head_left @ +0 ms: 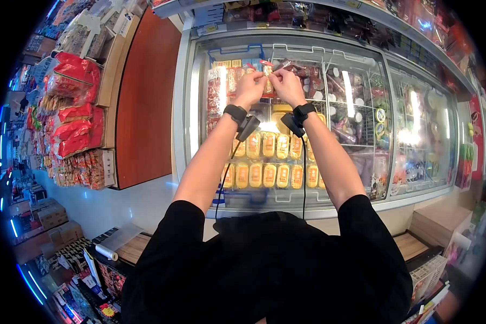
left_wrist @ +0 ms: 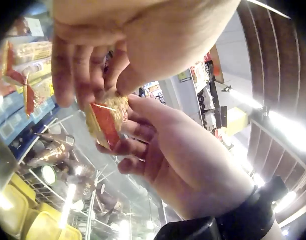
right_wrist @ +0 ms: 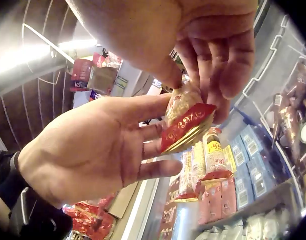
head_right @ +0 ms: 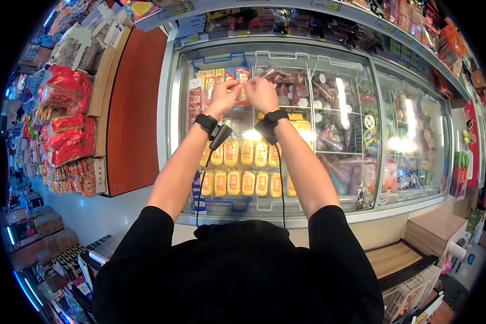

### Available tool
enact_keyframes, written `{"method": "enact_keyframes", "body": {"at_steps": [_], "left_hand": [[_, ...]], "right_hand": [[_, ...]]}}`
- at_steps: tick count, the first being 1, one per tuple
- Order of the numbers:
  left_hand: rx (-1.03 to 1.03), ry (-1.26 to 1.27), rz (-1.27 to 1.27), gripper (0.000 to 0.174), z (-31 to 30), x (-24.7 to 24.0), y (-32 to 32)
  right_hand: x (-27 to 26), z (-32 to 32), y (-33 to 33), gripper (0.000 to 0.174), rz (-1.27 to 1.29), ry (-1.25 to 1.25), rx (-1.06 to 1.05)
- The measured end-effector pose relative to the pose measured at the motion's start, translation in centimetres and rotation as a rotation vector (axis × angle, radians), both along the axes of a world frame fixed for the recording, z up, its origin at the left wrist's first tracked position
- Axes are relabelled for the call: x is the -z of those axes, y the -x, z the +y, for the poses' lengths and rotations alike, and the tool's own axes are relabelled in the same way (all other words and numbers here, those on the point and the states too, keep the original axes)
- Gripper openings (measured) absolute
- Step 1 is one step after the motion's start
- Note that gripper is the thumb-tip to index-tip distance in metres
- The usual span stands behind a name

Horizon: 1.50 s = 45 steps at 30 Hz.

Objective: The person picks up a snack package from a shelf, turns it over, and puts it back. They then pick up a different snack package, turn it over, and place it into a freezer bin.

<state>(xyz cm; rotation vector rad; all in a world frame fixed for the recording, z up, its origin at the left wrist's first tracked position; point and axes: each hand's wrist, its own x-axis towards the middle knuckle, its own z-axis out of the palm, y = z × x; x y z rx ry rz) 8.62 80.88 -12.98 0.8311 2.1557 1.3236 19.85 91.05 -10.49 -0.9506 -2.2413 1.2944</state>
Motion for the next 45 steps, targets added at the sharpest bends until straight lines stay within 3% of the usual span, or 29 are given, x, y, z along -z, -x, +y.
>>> {"method": "enact_keyframes", "body": {"at_steps": [7,14,39,42,45], "left_hand": [[-0.049,0.042,-0.050,0.035,0.5,1.6,0.5],[-0.070,0.106,0.064,0.029,0.9,3.5,0.7],[-0.134,0.139,0.298,0.019,0.7,2.9,-0.4],[-0.145,0.157,0.317,0.018,0.7,2.6,-0.6],[-0.162,0.141,0.340,0.018,0.6,2.5,-0.8]], "right_hand": [[1.8,0.4,0.4,0.033,-0.031,0.042,0.008],[3.4,0.4,1.2,0.031,-0.077,0.095,0.039],[7.3,0.3,2.7,0.027,0.011,0.086,0.071],[7.4,0.3,2.8,0.034,-0.042,0.073,0.055],[7.5,0.1,2.9,0.028,-0.011,0.135,0.079]]}}
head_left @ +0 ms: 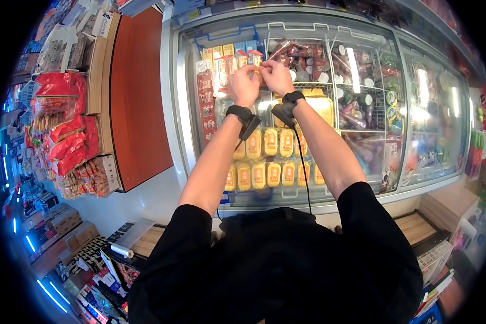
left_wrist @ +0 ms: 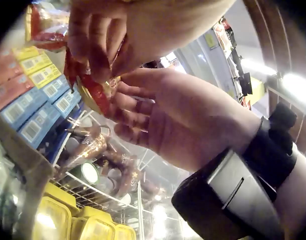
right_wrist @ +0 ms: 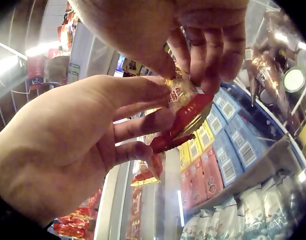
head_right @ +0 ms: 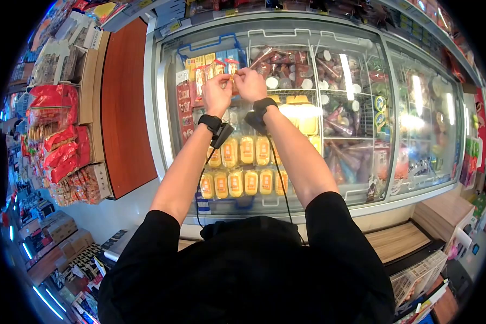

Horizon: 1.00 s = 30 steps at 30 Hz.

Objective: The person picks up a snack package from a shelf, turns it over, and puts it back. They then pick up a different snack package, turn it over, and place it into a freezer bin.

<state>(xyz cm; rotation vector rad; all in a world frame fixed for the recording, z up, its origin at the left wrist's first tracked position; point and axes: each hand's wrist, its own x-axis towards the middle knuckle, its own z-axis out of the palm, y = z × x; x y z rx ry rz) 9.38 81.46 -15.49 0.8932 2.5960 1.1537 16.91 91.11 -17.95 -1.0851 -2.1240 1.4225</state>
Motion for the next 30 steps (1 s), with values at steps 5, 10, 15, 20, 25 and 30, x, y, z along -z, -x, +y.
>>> {"method": "enact_keyframes", "body": {"at_steps": [5,10,15,20,25,30], "left_hand": [[-0.030,0.045,0.029,0.016,0.0,-0.8,-0.5],[-0.030,-0.008,0.067,0.016,-0.2,0.1,0.0],[-0.046,-0.045,0.084,0.016,-0.4,0.4,0.0],[-0.015,-0.105,0.056,0.016,-0.8,0.7,0.5],[-0.042,-0.253,-0.130,0.016,-2.4,-2.3,-0.2],[0.075,-0.393,-0.351,0.018,-7.5,-7.0,-2.9]], "right_hand": [[0.3,0.0,0.1,0.029,0.000,-0.003,-0.002],[0.2,-0.2,0.2,0.031,-0.039,-0.014,-0.006],[0.9,0.3,0.1,0.035,-0.048,-0.028,-0.049],[1.0,0.9,-0.2,0.034,0.035,0.073,0.007],[-2.8,1.1,-2.0,0.033,0.124,0.229,0.057],[-8.1,-0.5,-6.6,0.030,0.264,0.266,0.005]]}}
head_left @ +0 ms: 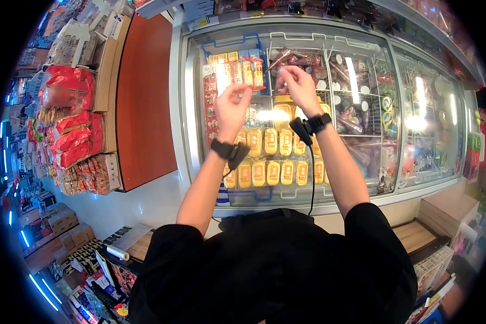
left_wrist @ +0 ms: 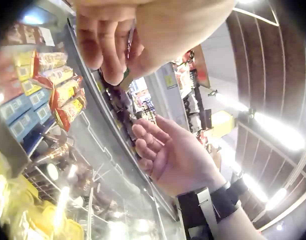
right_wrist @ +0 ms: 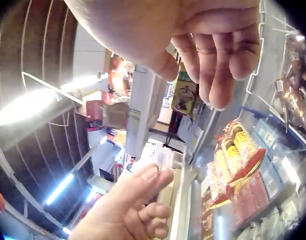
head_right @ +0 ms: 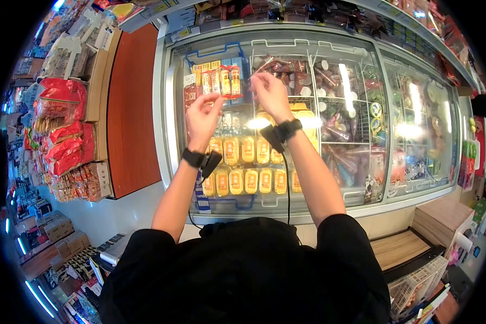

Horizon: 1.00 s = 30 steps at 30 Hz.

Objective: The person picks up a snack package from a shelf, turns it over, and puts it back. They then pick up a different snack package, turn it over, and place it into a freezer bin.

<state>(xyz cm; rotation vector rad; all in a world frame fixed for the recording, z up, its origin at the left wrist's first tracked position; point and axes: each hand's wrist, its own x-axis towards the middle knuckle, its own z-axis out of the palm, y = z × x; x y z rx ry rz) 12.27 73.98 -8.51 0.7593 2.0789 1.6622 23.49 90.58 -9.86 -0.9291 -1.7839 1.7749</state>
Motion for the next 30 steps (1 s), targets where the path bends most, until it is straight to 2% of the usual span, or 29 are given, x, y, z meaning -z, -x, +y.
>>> {"method": "enact_keyframes", "body": {"at_steps": [2,3,5,9,13,15,16,19,24,27,30], "left_hand": [[0.022,-0.001,-0.060,0.020,-3.1,-1.0,-1.4],[-0.025,0.000,0.006,0.020,-4.6,-0.6,-2.3],[-0.010,0.040,-0.113,0.021,-7.4,-3.1,-4.8],[-0.031,0.068,-0.252,0.021,-12.6,-3.6,-8.6],[-0.045,0.121,-0.315,0.023,-15.9,-3.3,-11.8],[-0.036,0.133,-0.316,0.024,-16.7,-3.6,-12.9],[-0.044,0.116,-0.338,0.025,-17.0,-4.2,-13.6],[-0.045,0.103,-0.375,0.025,-18.0,-4.6,-14.8],[-0.043,0.077,-0.285,0.024,-18.9,-5.0,-16.3],[-0.198,-0.001,-0.262,0.023,-19.5,-5.5,-16.4],[-0.159,-0.023,-0.288,0.021,-21.0,-5.7,-16.7]], "right_hand": [[-2.4,-1.8,-2.8,0.027,0.028,0.018,-0.024],[-3.5,-3.0,-4.2,0.026,0.056,0.022,-0.022],[-4.7,-5.4,-7.0,0.026,0.060,0.014,-0.060],[-5.0,-10.5,-11.4,0.026,0.020,0.032,-0.028],[-2.9,-15.2,-12.4,0.029,0.057,0.106,0.093],[-3.8,-17.3,-12.9,0.029,-0.003,0.030,0.064],[-3.4,-17.9,-13.1,0.028,0.093,-0.036,-0.006],[-5.3,-18.1,-14.5,0.027,0.030,-0.026,-0.165],[-8.3,-18.2,-16.0,0.025,0.085,-0.150,-0.221],[-10.2,-19.3,-16.9,0.021,0.055,-0.243,-0.294],[-12.0,-20.9,-17.5,0.021,0.058,-0.183,-0.344]]}}
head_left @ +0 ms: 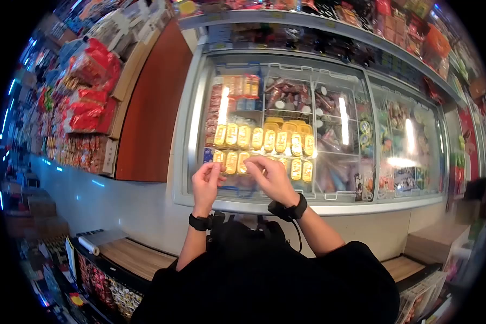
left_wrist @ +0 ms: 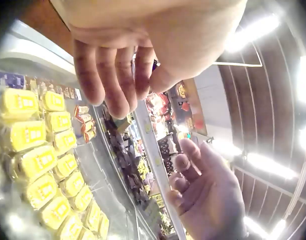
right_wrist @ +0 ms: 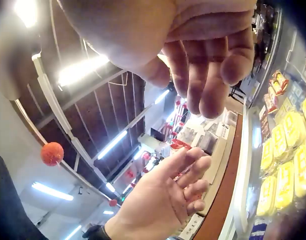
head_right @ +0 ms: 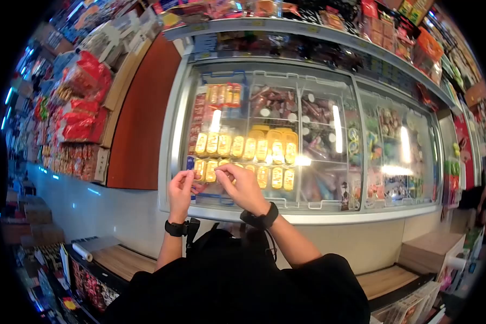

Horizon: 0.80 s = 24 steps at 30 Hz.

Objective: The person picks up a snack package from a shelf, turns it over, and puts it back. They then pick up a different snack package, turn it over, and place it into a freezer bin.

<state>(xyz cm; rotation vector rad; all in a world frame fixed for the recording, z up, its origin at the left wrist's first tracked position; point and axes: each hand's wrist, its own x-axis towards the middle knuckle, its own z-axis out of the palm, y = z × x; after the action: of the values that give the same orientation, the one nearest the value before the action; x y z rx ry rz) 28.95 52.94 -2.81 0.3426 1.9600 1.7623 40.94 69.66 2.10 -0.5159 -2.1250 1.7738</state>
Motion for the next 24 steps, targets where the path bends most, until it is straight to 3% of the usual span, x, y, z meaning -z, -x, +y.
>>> {"method": "enact_keyframes", "body": {"at_steps": [5,7,9,13,18,24], "left_hand": [[0.017,-0.095,0.002,0.020,-3.2,0.4,-0.4],[-0.044,-0.159,0.030,0.021,-4.3,-0.5,-0.2],[-0.053,-0.130,0.044,0.022,-6.7,-1.8,0.5],[-0.105,-0.144,0.059,0.023,-14.2,-2.3,1.8],[-0.316,-0.079,0.073,0.024,-25.8,-1.9,3.4],[-0.481,-0.116,0.067,0.024,-37.1,-1.2,3.4]], "right_hand": [[-0.5,-3.7,0.4,0.021,0.048,0.062,-0.114],[-0.9,-5.4,0.9,0.016,0.044,-0.093,-0.061],[-0.3,-6.7,1.6,0.015,0.000,-0.081,-0.070],[-1.2,-11.1,5.0,0.015,0.063,-0.361,-0.197],[-3.6,-20.4,11.4,0.013,0.186,-0.424,-0.315],[-1.7,-34.7,16.7,0.010,0.293,-0.446,-0.517]]}}
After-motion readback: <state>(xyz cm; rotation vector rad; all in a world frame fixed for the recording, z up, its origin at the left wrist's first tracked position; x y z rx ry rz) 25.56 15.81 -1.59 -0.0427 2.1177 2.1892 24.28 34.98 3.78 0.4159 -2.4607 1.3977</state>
